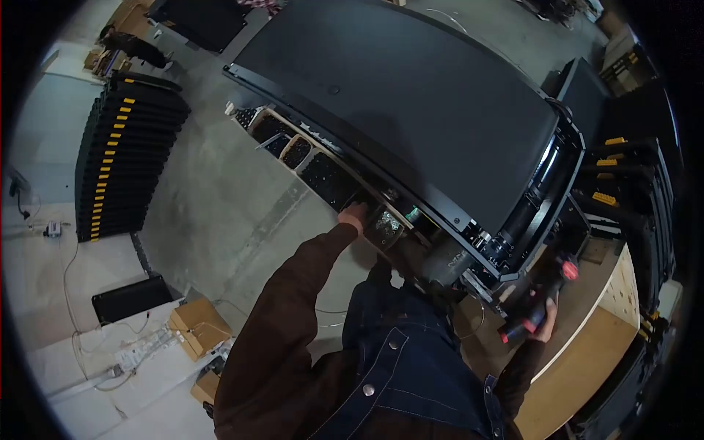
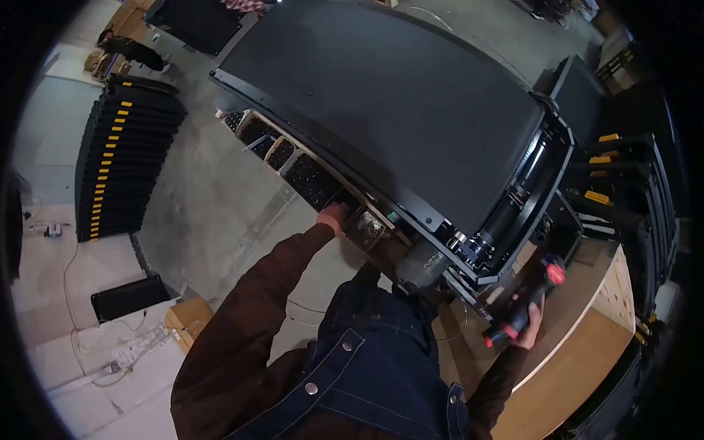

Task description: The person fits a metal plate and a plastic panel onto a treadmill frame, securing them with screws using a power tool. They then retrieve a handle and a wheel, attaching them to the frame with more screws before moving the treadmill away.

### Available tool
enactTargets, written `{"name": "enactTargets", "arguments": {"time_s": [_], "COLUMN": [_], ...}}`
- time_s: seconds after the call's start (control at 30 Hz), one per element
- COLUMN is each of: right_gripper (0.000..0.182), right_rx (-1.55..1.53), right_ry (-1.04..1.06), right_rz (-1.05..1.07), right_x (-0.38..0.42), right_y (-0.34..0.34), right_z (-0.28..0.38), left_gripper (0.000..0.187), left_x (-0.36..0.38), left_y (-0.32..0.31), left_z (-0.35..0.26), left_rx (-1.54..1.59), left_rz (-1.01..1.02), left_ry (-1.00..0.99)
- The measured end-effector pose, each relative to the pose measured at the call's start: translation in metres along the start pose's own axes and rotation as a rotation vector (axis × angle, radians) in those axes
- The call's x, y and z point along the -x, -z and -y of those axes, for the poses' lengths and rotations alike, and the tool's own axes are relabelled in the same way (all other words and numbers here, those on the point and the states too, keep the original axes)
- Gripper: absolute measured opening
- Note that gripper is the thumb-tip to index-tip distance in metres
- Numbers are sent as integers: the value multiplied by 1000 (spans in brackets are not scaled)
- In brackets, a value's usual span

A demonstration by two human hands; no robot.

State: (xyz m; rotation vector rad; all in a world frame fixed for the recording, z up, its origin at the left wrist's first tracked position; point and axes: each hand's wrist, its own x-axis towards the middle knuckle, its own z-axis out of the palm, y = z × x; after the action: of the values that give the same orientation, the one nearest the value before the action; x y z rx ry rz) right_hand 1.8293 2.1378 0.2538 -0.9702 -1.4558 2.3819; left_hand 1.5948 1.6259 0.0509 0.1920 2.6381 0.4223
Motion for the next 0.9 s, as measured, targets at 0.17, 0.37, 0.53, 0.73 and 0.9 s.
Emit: {"name": "enactTargets", "arguments": {"time_s": [0.17,0.37,0.53,0.73,0.9], "right_gripper": [71,69,65,52,46], "right_rx": [-46,58,153,334,406], "right_ry": [112,123,85,25,-10], "right_rz": [138,-262,-215,-98,33], "right_x": [117,165,173,166,155], "right_y": [-36,-119,-132,-168,-191], "right_z": [21,-9,-33,-29,-30], "left_gripper": [23,21,14,11,20], "left_x": [-40,-54,-55,-24,76], "left_y": [-11,-4,-2,31,130], "left_z": [-16,12,27,5,-134], "left_rx": [-240,-462,-221,793,1680], "left_rz": [238,278,121,363,849], "left_ry": [-124,-424,-262,-205,-124]}}
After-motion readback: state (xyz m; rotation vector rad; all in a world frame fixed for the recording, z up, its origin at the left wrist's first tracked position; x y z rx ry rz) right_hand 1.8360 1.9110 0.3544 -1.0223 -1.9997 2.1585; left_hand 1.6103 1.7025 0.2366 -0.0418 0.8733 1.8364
